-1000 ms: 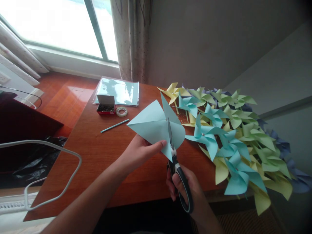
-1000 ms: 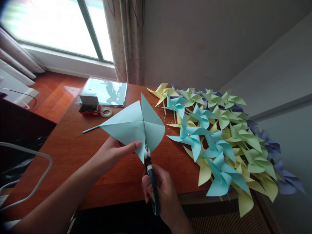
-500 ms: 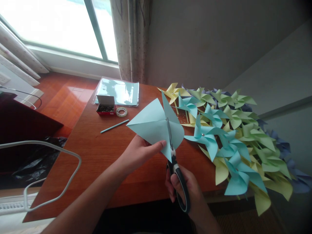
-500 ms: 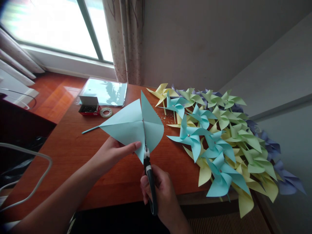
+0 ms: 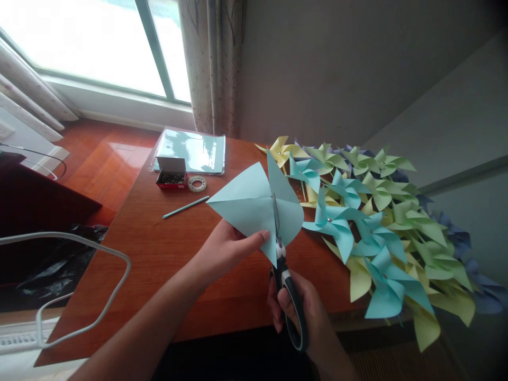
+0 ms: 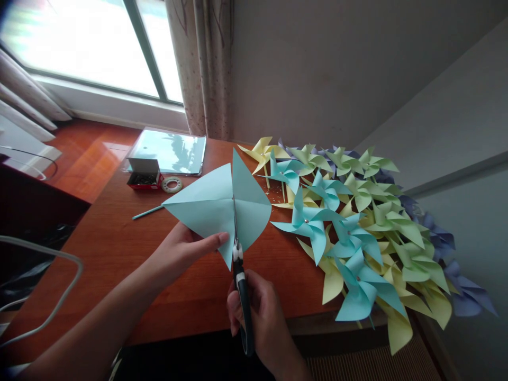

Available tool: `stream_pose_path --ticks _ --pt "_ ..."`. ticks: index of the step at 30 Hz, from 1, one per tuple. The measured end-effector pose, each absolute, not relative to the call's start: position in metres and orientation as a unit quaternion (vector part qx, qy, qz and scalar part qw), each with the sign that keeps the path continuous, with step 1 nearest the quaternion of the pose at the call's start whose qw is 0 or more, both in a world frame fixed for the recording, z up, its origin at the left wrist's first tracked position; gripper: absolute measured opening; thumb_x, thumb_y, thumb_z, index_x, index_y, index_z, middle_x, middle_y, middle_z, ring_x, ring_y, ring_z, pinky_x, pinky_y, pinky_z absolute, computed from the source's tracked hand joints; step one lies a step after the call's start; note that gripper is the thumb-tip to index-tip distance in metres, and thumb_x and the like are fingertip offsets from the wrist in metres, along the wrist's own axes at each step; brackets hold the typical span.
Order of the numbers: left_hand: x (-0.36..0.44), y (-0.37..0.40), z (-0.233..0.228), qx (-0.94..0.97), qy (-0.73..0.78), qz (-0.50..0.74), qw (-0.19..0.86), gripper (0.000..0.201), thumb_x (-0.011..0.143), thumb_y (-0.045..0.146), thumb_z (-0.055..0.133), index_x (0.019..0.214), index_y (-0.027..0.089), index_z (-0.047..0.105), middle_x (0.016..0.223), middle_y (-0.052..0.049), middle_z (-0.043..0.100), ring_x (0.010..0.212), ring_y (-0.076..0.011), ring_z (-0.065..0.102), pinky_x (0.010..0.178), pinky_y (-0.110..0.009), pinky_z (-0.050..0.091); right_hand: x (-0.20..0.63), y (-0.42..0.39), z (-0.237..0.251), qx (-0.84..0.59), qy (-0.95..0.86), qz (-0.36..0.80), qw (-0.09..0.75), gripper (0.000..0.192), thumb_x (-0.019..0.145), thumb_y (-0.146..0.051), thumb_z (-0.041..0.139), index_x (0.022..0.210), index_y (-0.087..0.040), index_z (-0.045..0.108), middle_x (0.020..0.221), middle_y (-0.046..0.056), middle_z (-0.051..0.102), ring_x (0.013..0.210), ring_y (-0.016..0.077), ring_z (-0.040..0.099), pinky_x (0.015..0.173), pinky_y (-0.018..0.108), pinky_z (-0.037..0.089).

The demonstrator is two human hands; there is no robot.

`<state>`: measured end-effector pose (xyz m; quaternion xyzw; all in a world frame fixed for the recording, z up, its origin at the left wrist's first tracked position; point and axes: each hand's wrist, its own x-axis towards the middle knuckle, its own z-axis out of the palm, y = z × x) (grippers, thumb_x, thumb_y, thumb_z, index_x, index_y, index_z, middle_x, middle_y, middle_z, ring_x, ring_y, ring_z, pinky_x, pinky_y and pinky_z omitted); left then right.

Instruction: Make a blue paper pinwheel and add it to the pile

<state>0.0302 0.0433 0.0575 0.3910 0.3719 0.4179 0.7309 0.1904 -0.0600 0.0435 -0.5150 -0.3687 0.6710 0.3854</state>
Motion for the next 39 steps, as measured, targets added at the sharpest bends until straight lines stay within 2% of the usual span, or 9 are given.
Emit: stream_pose_path --ticks 7,12,16,21,24,27,33,36,39 --pt "0.028 0.045 0.057 0.4 0.361 0.418 0.731 0.038 0.074 0.026 0.083 0.108 0.014 0.072 0.09 -0.009 0.08 0.079 -0.0241 0.074 0.074 -0.03 0.058 0.192 -0.06 0.043 -0.488 -0.392 0.678 0.384 0.057 0.084 -0.074 0.059 0.084 -0.018 0.055 0.063 -0.003 0.049 0.051 0.0099 0.045 0.049 0.023 0.035" --pt "0.027 0.045 0.055 0.383 0.365 0.432 0.73 0.029 0.07 0.023 0.086 0.095 0.015 0.073 0.08 -0.005 0.077 0.071 -0.0197 0.07 0.068 -0.027 0.056 0.194 -0.06 0.047 -0.492 -0.401 0.679 0.367 0.057 0.084 -0.074 0.059 0.088 -0.017 0.055 0.067 -0.002 0.05 0.055 0.0106 0.046 0.053 0.024 0.036" --pt "0.02 0.049 0.057 0.355 0.376 0.471 0.715 0.02 0.073 0.025 0.083 0.084 0.013 0.072 0.076 -0.004 0.073 0.068 -0.0164 0.065 0.064 -0.024 0.054 0.198 -0.066 0.048 -0.51 -0.439 0.663 0.328 0.055 0.078 -0.07 0.07 0.088 -0.018 0.058 0.072 0.0 0.055 0.062 0.0126 0.049 0.058 0.026 0.039" --pt "0.009 0.055 0.067 0.272 0.334 0.535 0.727 0.021 0.071 0.023 0.08 0.09 0.017 0.073 0.074 -0.002 0.07 0.063 -0.0155 0.063 0.06 -0.025 0.052 0.204 -0.075 0.042 -0.571 -0.465 0.61 0.294 0.039 0.076 -0.052 0.081 0.089 -0.019 0.065 0.08 0.003 0.066 0.072 0.0183 0.058 0.064 0.028 0.045" --pt "0.006 0.055 0.068 0.264 0.303 0.511 0.76 0.03 0.07 0.023 0.079 0.1 0.019 0.073 0.071 -0.001 0.07 0.062 -0.0172 0.063 0.058 -0.026 0.052 0.211 -0.073 0.037 -0.569 -0.463 0.591 0.335 0.033 0.081 -0.049 0.077 0.084 -0.019 0.064 0.076 0.004 0.068 0.065 0.0168 0.058 0.061 0.028 0.045" --pt "0.004 0.052 0.064 0.274 0.283 0.467 0.792 0.041 0.065 0.025 0.082 0.105 0.017 0.073 0.076 -0.005 0.073 0.07 -0.0222 0.068 0.059 -0.027 0.053 0.223 -0.066 0.033 -0.545 -0.431 0.585 0.417 0.033 0.085 -0.051 0.071 0.087 -0.02 0.062 0.078 0.005 0.072 0.057 0.0145 0.057 0.055 0.028 0.043" --pt "0.002 0.048 0.058 0.31 0.285 0.384 0.822 0.043 0.06 0.025 0.087 0.101 0.016 0.076 0.076 -0.007 0.075 0.076 -0.0251 0.071 0.062 -0.025 0.053 0.245 -0.045 0.039 -0.489 -0.374 0.55 0.565 0.035 0.09 -0.056 0.062 0.095 -0.02 0.064 0.087 0.007 0.072 0.057 0.0147 0.057 0.053 0.029 0.042" --pt "0.002 0.047 0.058 0.32 0.287 0.357 0.829 0.043 0.058 0.025 0.089 0.098 0.016 0.077 0.076 -0.007 0.074 0.074 -0.024 0.071 0.057 -0.023 0.05 0.249 -0.035 0.045 -0.481 -0.365 0.532 0.593 0.031 0.09 -0.051 0.065 0.096 -0.022 0.064 0.087 0.004 0.071 0.061 0.0142 0.056 0.057 0.029 0.042" --pt "0.002 0.046 0.058 0.329 0.288 0.341 0.832 0.039 0.056 0.025 0.089 0.092 0.015 0.078 0.075 -0.007 0.074 0.07 -0.021 0.069 0.056 -0.023 0.049 0.25 -0.027 0.047 -0.497 -0.394 0.512 0.58 0.022 0.088 -0.042 0.071 0.097 -0.023 0.062 0.089 0.003 0.072 0.063 0.0142 0.056 0.056 0.028 0.041"
